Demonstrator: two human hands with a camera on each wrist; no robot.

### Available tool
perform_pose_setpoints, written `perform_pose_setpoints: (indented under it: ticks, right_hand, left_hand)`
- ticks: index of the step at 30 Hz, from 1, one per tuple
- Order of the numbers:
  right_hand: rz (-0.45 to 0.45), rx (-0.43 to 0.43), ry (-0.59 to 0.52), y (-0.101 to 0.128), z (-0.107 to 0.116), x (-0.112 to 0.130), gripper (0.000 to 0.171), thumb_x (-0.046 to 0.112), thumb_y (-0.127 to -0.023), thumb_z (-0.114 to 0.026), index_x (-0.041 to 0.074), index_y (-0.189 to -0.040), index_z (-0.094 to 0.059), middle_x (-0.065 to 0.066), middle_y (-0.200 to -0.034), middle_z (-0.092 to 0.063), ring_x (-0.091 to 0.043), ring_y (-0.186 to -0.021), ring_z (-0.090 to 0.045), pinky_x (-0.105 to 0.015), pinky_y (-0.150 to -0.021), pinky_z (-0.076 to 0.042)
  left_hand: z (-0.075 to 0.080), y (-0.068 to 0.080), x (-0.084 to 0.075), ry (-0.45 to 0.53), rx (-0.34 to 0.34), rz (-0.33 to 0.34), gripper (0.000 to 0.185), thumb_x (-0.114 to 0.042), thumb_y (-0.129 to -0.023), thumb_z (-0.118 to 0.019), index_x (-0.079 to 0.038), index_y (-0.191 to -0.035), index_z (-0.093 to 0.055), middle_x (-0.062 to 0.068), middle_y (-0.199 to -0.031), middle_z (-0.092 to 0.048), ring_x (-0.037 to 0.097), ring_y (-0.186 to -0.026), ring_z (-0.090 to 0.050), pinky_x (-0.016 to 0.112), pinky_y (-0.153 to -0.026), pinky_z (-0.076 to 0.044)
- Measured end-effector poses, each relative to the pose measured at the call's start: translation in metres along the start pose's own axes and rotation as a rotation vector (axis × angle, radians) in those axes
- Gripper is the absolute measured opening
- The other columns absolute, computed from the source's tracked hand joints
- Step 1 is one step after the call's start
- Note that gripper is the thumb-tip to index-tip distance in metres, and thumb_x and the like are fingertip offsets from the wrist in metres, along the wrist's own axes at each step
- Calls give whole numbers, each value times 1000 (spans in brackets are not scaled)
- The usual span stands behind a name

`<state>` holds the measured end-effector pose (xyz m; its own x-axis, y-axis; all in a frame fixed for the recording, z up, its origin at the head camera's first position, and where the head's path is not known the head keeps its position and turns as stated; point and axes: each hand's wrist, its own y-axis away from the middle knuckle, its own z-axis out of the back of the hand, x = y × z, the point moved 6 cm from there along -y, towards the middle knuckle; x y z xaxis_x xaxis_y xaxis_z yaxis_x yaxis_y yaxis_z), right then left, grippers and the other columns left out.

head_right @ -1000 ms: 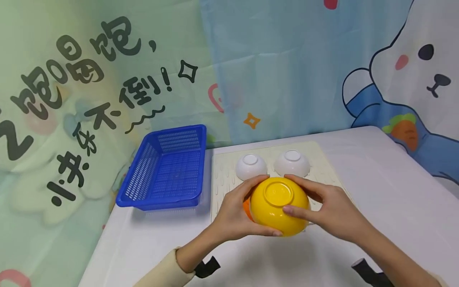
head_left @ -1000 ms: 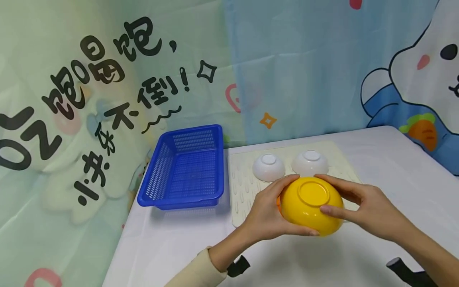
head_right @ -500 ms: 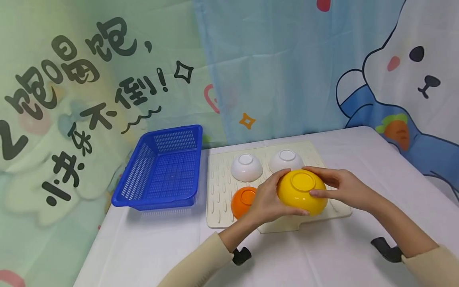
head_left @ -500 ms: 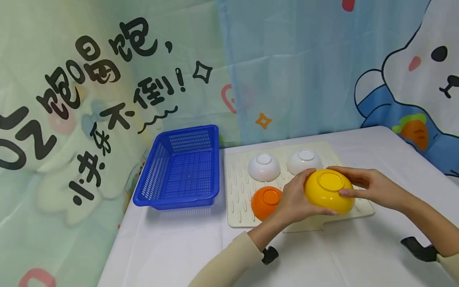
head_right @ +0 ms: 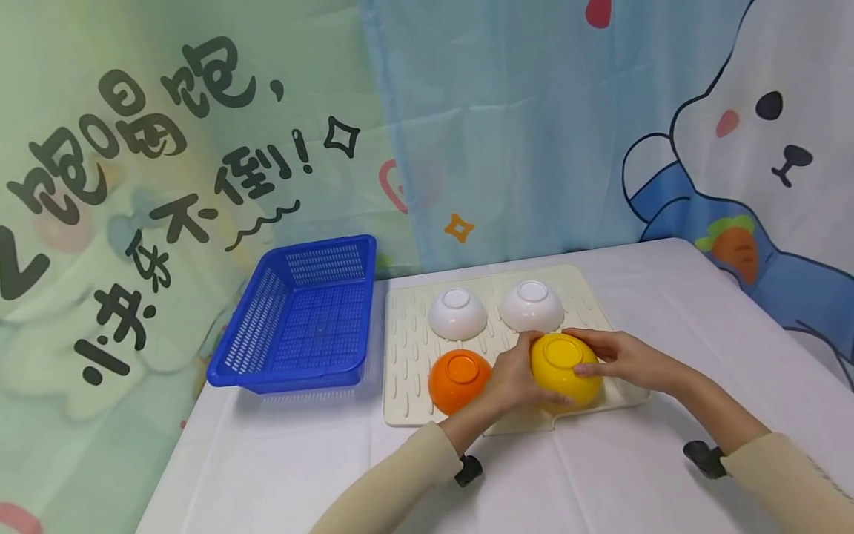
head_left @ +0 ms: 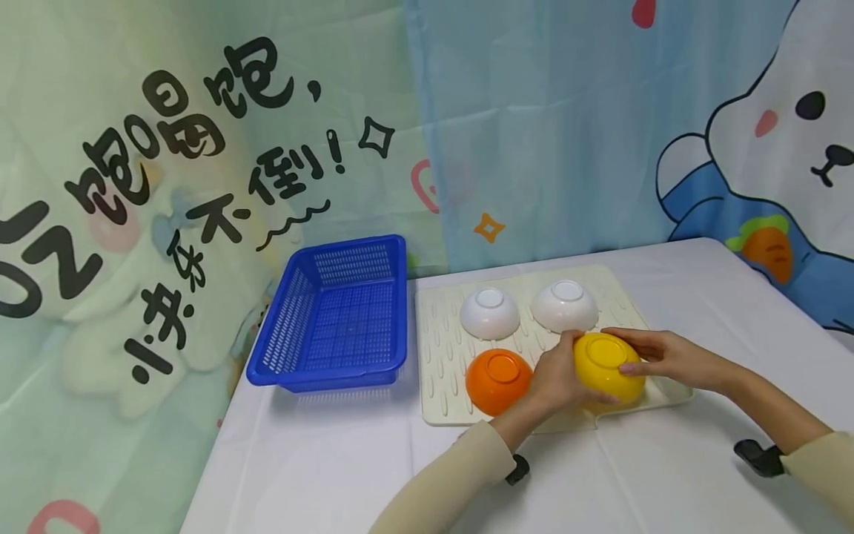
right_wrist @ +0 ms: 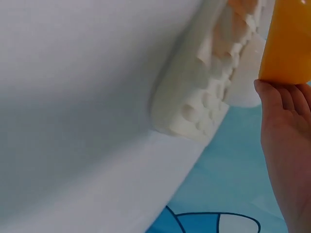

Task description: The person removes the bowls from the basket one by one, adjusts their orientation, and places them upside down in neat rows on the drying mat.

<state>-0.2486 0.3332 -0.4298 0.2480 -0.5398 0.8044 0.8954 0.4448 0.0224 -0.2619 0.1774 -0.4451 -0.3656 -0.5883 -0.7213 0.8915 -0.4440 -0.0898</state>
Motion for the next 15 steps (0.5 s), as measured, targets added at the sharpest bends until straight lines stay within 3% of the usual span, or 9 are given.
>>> perform_pose_setpoints:
  ticks: [5,15]
  right_hand:
    - [30,5,-33,-3,-7,-7,58,13,-90,-59,-8,-137,-33,-32,-137,-35,18,-108,-38,-10,-86,-38]
    - [56,10,-79,-5,-15,-17,57,10,-91,-58,-12,-137,-31,-35,-135,-34,17,-109,-39,-9,-87,-37]
  left_hand:
    - [-4,0,5,-16,17,70,90,-33,-54,-90,-27,-128,-38,-12,-111,-54,4,-94,-52,23,-84,-45]
    - [-12,-3,10,-27,38,79,87,-29,-54,-90,-25,-125,-40,-11,-108,-52,4,-93,-51,22,-87,-44]
